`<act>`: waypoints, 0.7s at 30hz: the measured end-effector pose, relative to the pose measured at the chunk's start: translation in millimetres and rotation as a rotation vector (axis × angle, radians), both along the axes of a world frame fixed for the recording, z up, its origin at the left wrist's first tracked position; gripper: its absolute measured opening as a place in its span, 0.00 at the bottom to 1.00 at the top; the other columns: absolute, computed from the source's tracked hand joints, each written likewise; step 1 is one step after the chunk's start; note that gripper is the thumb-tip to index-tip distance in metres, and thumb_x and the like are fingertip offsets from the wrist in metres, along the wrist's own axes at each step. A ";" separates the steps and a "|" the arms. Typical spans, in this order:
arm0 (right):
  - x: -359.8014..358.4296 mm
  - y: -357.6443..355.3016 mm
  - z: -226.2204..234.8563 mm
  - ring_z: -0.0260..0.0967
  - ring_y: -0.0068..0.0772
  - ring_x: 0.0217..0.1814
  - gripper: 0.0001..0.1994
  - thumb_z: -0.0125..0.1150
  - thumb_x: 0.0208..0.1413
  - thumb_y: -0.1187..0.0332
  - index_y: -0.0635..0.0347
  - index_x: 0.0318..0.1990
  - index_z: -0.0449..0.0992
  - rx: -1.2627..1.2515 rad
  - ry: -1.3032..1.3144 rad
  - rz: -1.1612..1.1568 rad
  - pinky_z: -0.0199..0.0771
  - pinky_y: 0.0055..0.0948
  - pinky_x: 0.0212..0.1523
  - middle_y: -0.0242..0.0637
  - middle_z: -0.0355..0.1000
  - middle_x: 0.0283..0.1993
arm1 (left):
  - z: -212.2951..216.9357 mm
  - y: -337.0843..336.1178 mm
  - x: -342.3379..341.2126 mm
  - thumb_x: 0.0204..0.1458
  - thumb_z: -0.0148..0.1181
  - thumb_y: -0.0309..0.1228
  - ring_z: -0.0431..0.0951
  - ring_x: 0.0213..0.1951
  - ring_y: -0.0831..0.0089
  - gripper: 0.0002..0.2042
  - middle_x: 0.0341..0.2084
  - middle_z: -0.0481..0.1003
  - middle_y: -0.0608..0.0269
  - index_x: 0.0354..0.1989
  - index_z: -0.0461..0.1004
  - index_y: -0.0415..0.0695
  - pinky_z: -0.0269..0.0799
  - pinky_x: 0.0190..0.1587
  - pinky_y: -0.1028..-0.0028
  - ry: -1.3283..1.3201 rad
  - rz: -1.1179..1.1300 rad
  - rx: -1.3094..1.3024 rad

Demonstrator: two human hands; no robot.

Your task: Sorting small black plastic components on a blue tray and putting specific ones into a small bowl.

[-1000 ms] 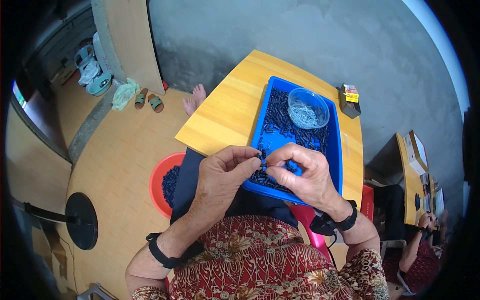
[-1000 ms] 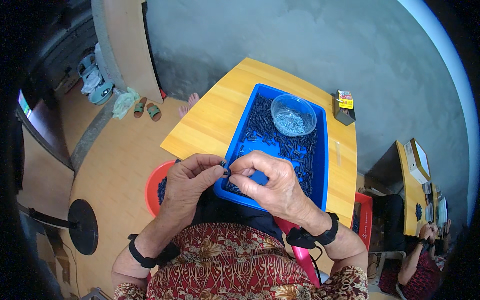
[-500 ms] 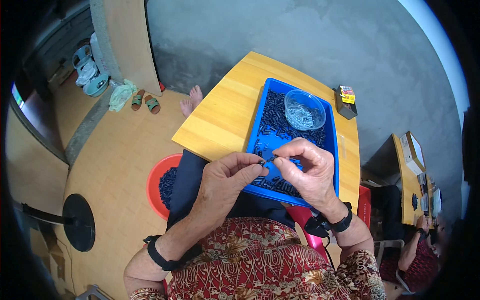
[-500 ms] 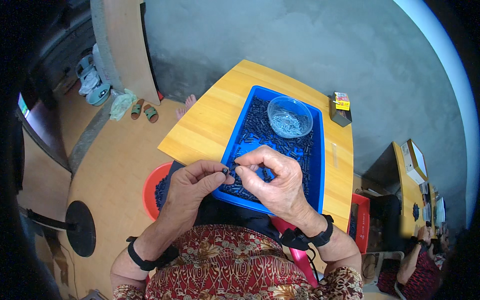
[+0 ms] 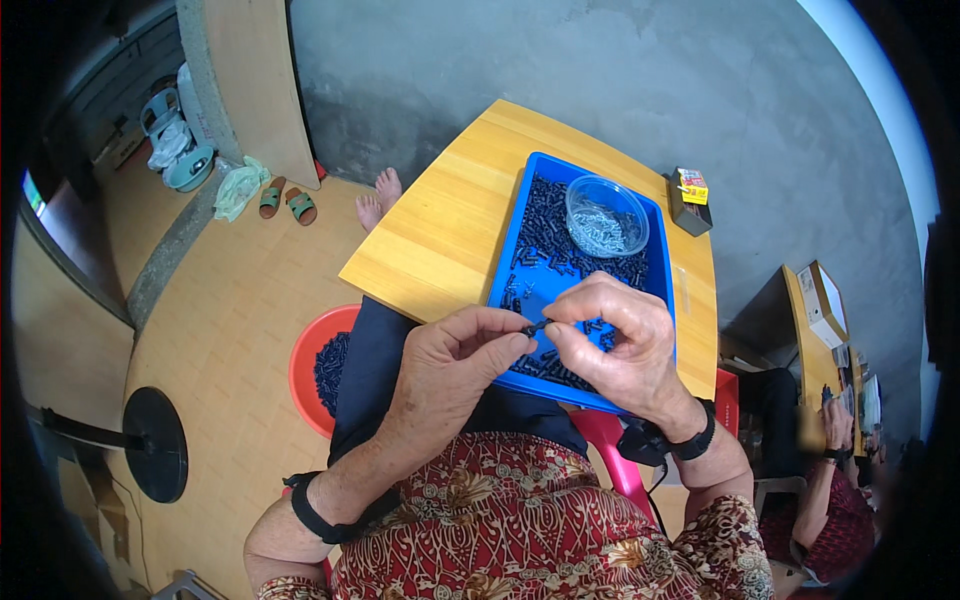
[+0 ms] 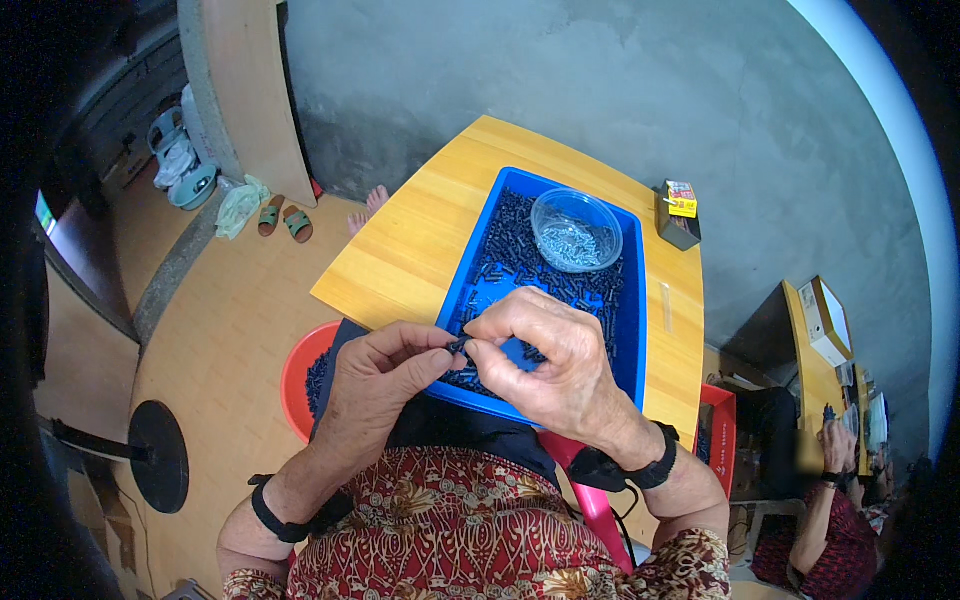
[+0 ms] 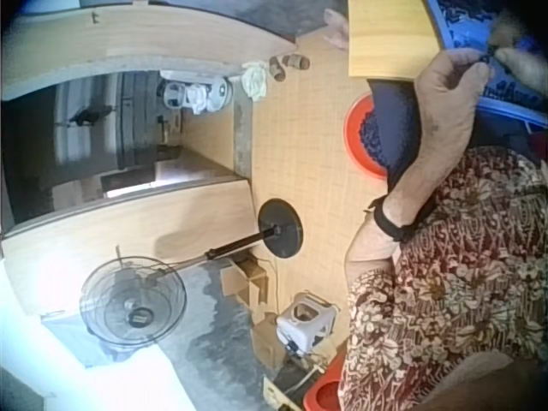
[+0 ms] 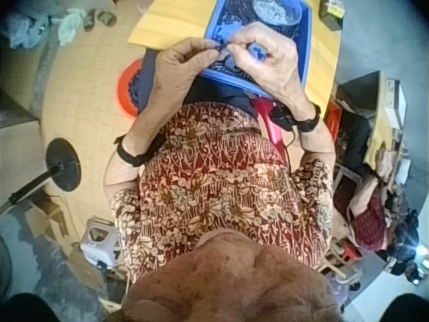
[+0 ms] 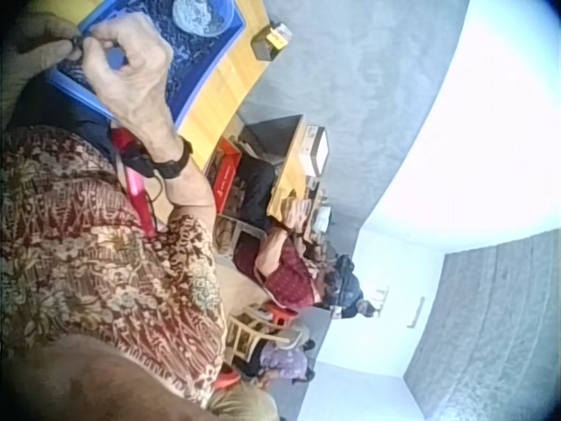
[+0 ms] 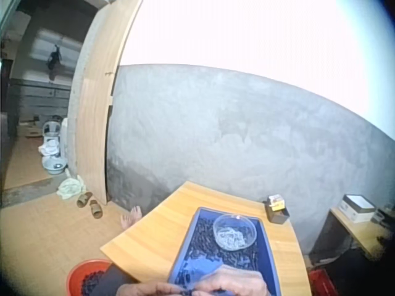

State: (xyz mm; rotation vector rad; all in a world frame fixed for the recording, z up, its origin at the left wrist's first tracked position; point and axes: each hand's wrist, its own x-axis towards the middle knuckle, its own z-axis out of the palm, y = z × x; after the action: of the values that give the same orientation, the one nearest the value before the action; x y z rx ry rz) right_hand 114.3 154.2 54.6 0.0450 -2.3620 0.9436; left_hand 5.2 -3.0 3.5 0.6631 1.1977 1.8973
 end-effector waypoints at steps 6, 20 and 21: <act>-1.3 2.3 5.5 0.75 0.35 0.31 0.06 0.66 0.43 0.81 0.64 0.29 0.77 0.206 0.065 0.067 0.72 0.31 0.32 0.38 0.77 0.29 | -1.3 0.3 1.7 0.57 0.63 0.25 0.76 0.37 0.85 0.08 0.32 0.80 0.66 0.43 0.78 0.35 0.72 0.40 0.82 0.101 0.035 -0.024; -4.7 -10.0 -9.8 0.73 0.38 0.26 0.07 0.67 0.41 0.82 0.64 0.28 0.75 0.283 0.187 -0.045 0.71 0.32 0.27 0.39 0.74 0.26 | -3.5 1.4 1.1 0.56 0.62 0.26 0.76 0.34 0.85 0.08 0.30 0.79 0.66 0.41 0.78 0.35 0.72 0.38 0.81 0.191 0.077 -0.072; -4.3 -10.4 -13.1 0.73 0.38 0.26 0.07 0.67 0.41 0.82 0.64 0.28 0.75 0.284 0.187 -0.043 0.71 0.32 0.27 0.39 0.74 0.26 | -4.4 1.5 1.1 0.56 0.62 0.26 0.76 0.34 0.85 0.08 0.30 0.79 0.66 0.41 0.78 0.35 0.72 0.38 0.81 0.191 0.079 -0.071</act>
State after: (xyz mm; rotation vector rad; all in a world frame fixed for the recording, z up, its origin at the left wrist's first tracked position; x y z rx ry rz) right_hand 110.0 143.8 41.4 0.1849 -2.2937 0.5520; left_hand 6.2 -1.6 -0.9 0.7823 1.4239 1.8791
